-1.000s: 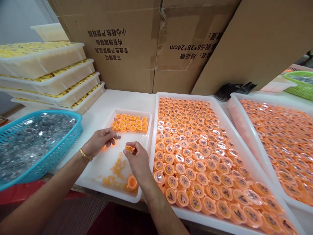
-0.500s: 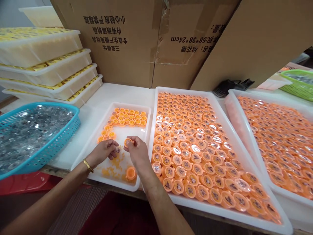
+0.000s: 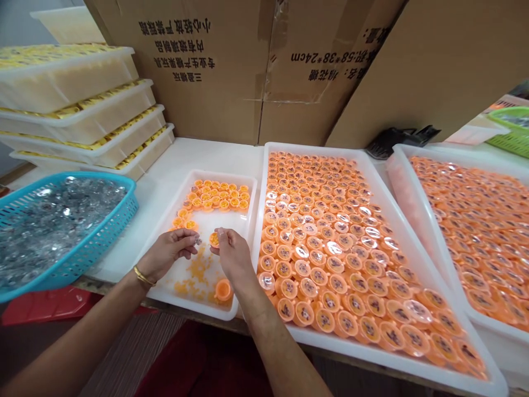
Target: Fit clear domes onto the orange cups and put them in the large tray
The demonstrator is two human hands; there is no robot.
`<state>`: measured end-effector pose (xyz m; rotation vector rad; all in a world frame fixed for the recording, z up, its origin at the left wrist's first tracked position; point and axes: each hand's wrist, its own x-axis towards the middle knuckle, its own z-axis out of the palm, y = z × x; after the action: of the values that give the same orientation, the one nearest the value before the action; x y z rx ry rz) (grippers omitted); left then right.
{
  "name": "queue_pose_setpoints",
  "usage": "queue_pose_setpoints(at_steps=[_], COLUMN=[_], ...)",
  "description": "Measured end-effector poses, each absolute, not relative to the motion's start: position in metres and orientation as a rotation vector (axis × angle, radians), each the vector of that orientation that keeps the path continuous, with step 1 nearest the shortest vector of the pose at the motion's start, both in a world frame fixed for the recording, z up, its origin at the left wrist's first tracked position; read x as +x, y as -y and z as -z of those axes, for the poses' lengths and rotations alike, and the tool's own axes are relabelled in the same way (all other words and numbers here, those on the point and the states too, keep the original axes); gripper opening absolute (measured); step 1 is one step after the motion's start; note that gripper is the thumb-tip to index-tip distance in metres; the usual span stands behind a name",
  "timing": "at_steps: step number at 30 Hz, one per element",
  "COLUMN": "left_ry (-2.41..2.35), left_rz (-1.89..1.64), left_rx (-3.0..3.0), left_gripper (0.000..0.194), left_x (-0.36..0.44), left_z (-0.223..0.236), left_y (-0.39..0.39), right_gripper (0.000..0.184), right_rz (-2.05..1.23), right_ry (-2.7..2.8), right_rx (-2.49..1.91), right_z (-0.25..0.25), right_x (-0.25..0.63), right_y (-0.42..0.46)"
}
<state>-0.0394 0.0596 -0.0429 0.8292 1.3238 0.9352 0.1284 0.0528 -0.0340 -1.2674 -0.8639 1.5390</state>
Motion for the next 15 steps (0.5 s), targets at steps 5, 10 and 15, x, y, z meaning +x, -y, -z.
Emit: queue_pose_setpoints(at_steps=[5,10,15], left_ry=[-1.133,-0.915,-0.912], left_rz=[-0.976,-0.995,-1.019], left_rx=[0.651,0.397,0.376], left_gripper=[0.024,0.019,0.017], left_x=[-0.046,-0.043,-0.039], left_z=[0.030,0.029,0.031], left_y=[-0.053,-0.049,-0.048], right_gripper=[0.030,0.030,0.030], right_rz=[-1.570,-1.605,-1.636], right_ry=[0.778,0.776,0.767], right_rx=[-1.240,-1.187,-1.155], right_z=[0.030,0.027,0.026], right_x=[0.128,0.128,0.128], right_y=[-0.052,-0.051,-0.050])
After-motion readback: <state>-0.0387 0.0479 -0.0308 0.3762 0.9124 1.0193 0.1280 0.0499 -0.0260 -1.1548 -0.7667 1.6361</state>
